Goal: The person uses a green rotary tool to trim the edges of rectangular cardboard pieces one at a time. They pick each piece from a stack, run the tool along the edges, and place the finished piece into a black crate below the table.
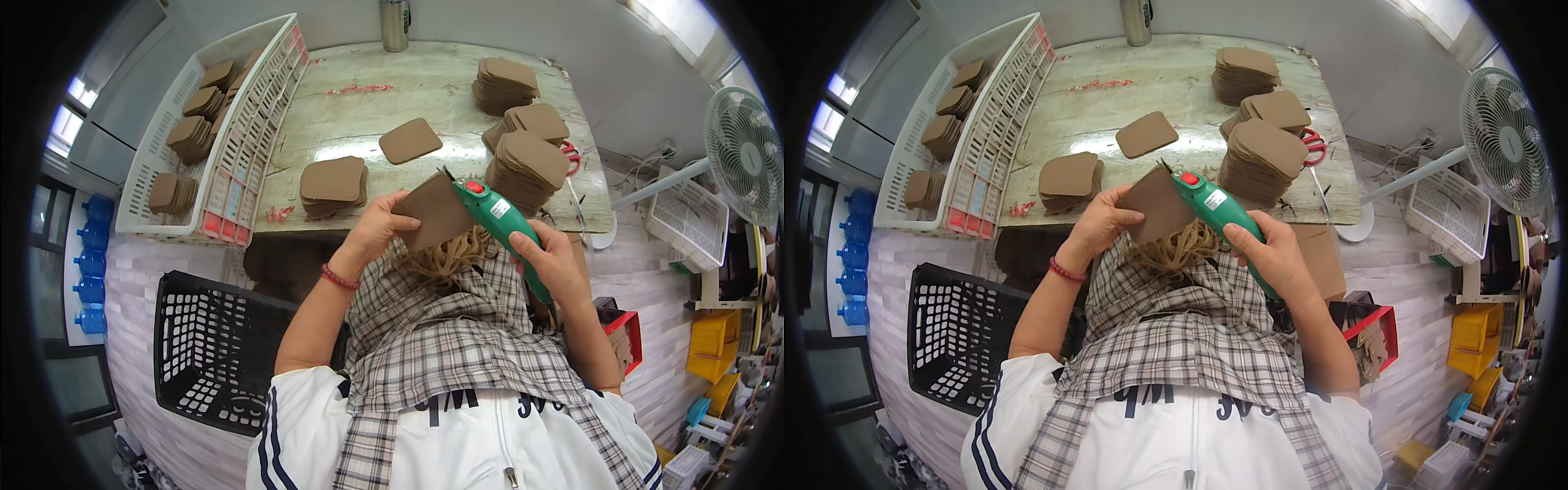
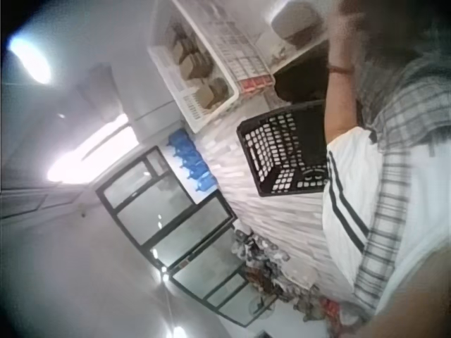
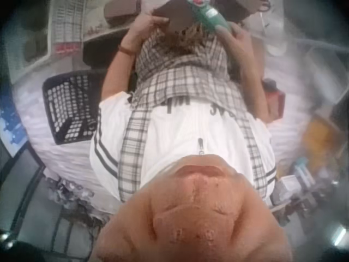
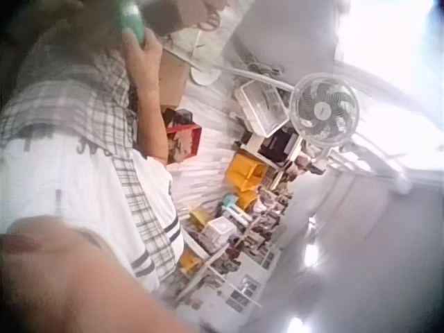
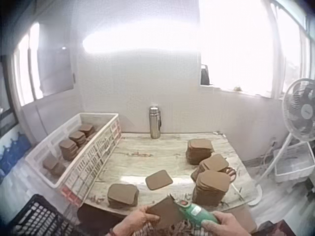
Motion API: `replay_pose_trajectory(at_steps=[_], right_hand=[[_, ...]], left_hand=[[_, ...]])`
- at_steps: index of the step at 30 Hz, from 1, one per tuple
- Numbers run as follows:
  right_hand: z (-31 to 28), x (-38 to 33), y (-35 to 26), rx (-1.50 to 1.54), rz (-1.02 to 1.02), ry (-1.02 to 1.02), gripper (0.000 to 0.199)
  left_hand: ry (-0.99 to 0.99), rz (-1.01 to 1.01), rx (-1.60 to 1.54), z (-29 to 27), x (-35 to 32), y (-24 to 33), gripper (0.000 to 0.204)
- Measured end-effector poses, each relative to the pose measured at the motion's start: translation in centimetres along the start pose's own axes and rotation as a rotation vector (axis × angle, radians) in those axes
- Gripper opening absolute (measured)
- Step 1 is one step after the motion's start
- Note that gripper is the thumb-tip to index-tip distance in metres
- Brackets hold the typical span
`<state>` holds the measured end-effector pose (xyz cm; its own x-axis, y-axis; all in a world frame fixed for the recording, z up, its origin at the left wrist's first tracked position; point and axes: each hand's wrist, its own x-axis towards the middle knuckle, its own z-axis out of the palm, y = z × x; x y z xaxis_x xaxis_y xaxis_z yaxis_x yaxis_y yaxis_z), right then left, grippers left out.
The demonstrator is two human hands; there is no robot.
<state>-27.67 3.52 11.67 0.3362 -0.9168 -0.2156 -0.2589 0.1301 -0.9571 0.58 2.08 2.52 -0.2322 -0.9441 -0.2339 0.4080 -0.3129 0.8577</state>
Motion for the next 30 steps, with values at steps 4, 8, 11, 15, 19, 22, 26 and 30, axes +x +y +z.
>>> replay_pose_trajectory(at_steps=[4,8,11,15,19,22,26,30], right_hand=[[-0.5,0.1,0.4,0.048,0.041,-0.035,0.032],[-1.1,0.0,0.8,0.102,0.082,-0.108,0.032],[-1.3,0.1,0.8,0.106,0.102,-0.159,0.033],[-1.1,0.2,0.9,0.123,0.12,-0.213,0.035],[-0.9,0.1,0.6,0.09,0.132,-0.225,0.036],[-0.6,0.1,0.7,0.046,0.125,-0.208,0.036],[-0.2,0.3,0.9,0.004,0.109,-0.203,0.038],[0.1,0.5,0.9,-0.007,0.079,-0.209,0.039]], left_hand=[[0.012,0.095,0.287,-1.3,-0.3,1.2,0.032],[0.176,0.277,0.402,-2.3,-0.9,2.4,0.02],[0.187,0.338,0.164,-3.1,-0.7,2.6,0.016],[0.137,0.297,0.091,-3.6,-0.9,3.3,0.012],[0.123,0.232,0.144,-3.1,-1.1,3.5,0.014],[0.108,0.186,0.167,-2.4,-1.2,3.3,0.016],[0.065,0.098,0.186,-1.1,-1.2,3.2,0.015],[0.007,0.043,0.223,-0.5,-1.0,2.9,0.016]])
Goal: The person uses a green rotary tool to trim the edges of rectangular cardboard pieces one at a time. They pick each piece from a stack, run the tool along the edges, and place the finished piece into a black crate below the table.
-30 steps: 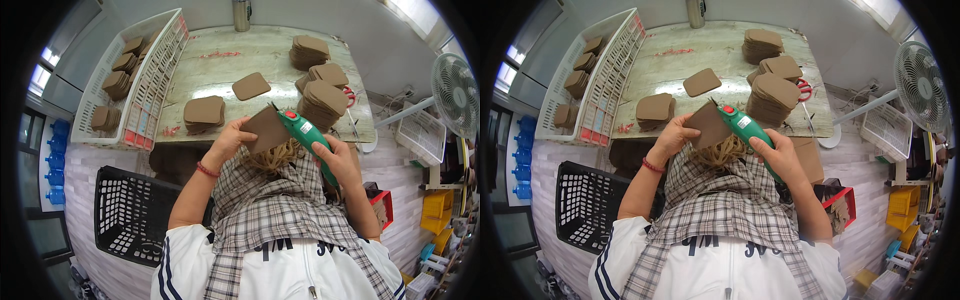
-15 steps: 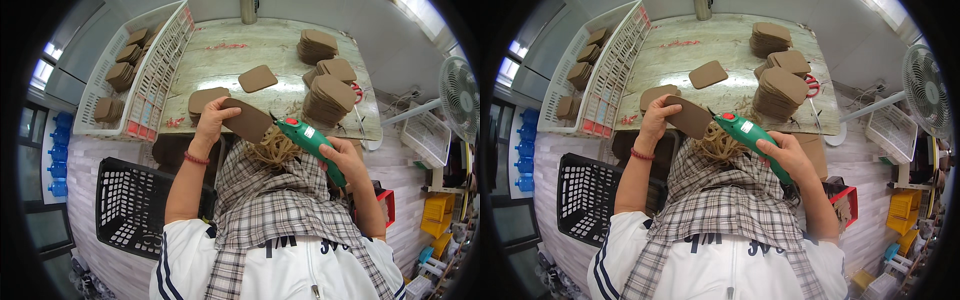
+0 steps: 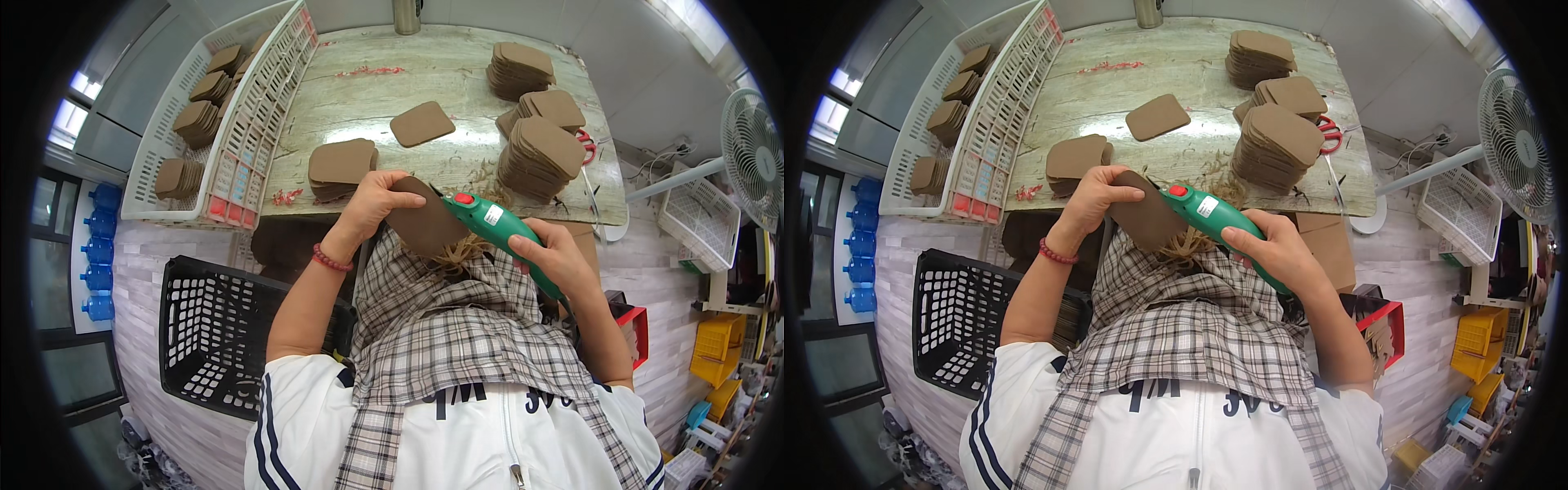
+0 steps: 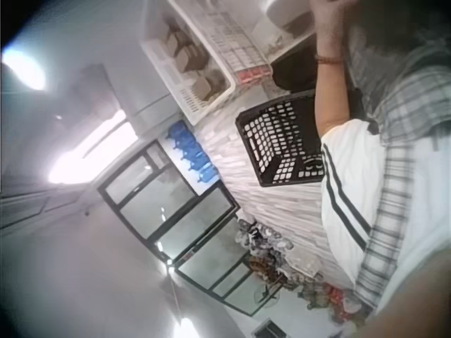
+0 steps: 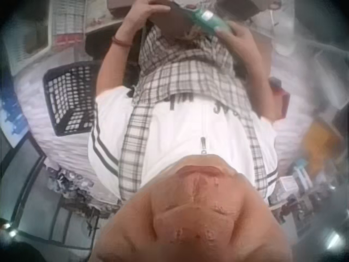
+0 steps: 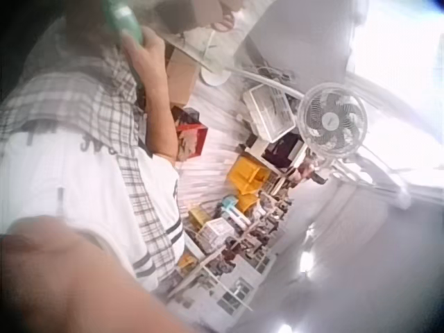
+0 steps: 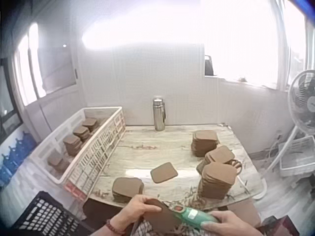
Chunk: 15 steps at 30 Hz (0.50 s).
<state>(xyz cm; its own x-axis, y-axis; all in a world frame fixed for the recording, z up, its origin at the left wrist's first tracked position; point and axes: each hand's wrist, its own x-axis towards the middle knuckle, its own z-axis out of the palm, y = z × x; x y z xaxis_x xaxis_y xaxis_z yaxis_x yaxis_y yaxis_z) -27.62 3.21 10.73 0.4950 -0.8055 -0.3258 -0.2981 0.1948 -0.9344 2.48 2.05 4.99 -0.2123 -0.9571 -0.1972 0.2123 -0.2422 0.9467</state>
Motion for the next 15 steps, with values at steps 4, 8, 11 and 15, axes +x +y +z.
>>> replay_pose_trajectory(at_steps=[4,8,11,15], right_hand=[[0.1,0.3,-0.1,-0.012,-0.006,-0.009,0.036],[0.2,1.2,-0.4,-0.041,-0.002,-0.041,0.033],[0.7,1.7,-0.2,0.031,-0.051,0.066,0.032],[0.1,1.9,0.9,0.069,-0.1,0.218,0.031]], left_hand=[[-0.076,-0.058,0.105,0.3,0.4,0.1,0.018],[-0.122,-0.092,0.164,0.7,1.0,0.0,0.02],[-0.022,-0.095,0.043,0.1,2.0,-0.3,0.021],[0.326,0.079,-0.375,-1.4,3.5,-1.4,0.029]])
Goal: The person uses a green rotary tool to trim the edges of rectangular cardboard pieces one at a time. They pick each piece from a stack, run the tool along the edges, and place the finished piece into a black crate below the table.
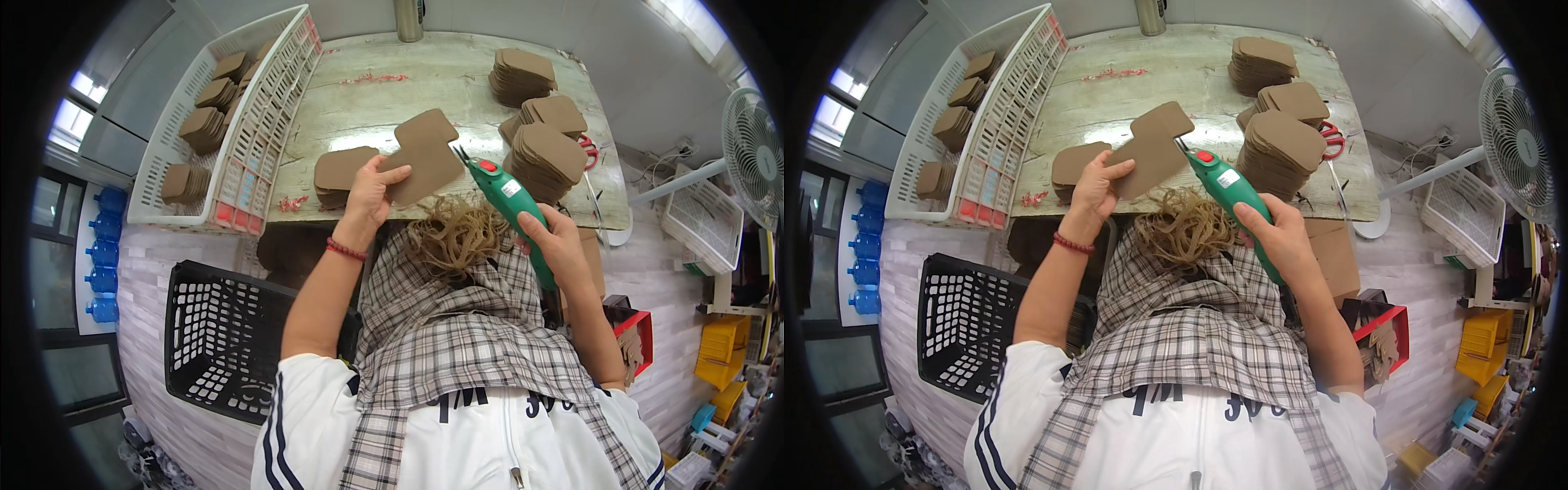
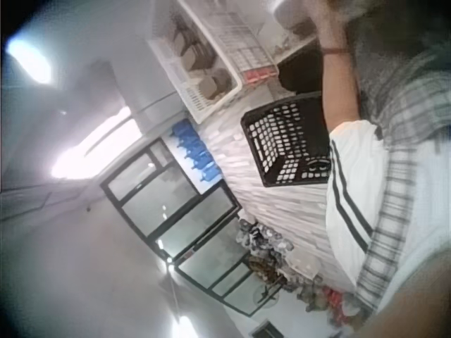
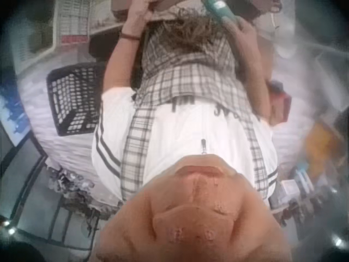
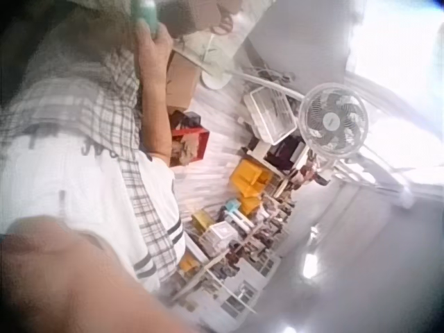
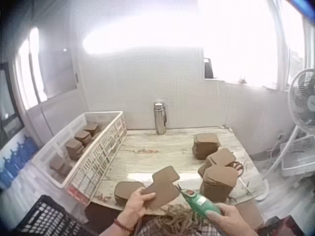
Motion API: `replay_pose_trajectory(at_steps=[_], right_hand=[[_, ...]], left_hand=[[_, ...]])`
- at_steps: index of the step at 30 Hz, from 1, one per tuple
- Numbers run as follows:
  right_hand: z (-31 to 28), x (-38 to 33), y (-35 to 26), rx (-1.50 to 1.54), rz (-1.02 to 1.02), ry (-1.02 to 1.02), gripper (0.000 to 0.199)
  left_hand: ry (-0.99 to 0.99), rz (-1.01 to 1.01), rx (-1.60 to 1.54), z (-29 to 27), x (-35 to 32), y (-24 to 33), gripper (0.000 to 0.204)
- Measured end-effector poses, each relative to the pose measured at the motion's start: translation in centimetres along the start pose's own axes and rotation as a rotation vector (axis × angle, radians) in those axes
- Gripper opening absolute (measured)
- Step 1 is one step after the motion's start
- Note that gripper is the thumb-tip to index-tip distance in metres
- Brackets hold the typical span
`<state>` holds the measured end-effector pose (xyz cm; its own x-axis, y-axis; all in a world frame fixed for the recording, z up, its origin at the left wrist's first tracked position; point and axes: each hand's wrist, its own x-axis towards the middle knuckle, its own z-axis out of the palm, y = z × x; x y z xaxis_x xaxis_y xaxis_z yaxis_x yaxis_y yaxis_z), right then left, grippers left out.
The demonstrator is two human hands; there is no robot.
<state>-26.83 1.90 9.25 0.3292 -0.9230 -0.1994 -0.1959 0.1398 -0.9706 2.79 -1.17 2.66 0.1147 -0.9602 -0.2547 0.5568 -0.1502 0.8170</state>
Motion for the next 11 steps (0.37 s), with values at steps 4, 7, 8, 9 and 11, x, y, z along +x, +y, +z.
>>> replay_pose_trajectory(at_steps=[4,7,8,9,11], right_hand=[[0.2,-0.4,0.5,-0.016,-0.024,0.053,0.032],[0.8,-0.6,0.6,-0.012,-0.031,0.095,0.032],[1.0,-0.7,0.6,-0.024,-0.032,0.107,0.032],[1.1,-0.8,0.6,-0.035,-0.034,0.12,0.032],[1.0,-0.9,0.6,-0.059,-0.043,0.145,0.033]], left_hand=[[0.099,0.149,-0.348,1.1,0.9,-2.7,0.036],[0.107,0.17,-0.557,3.1,1.1,-3.9,0.041],[0.111,0.182,-0.603,3.8,1.1,-3.9,0.043],[0.114,0.193,-0.65,4.5,1.1,-4.0,0.044],[0.104,0.195,-0.712,5.6,1.0,-4.0,0.046]])
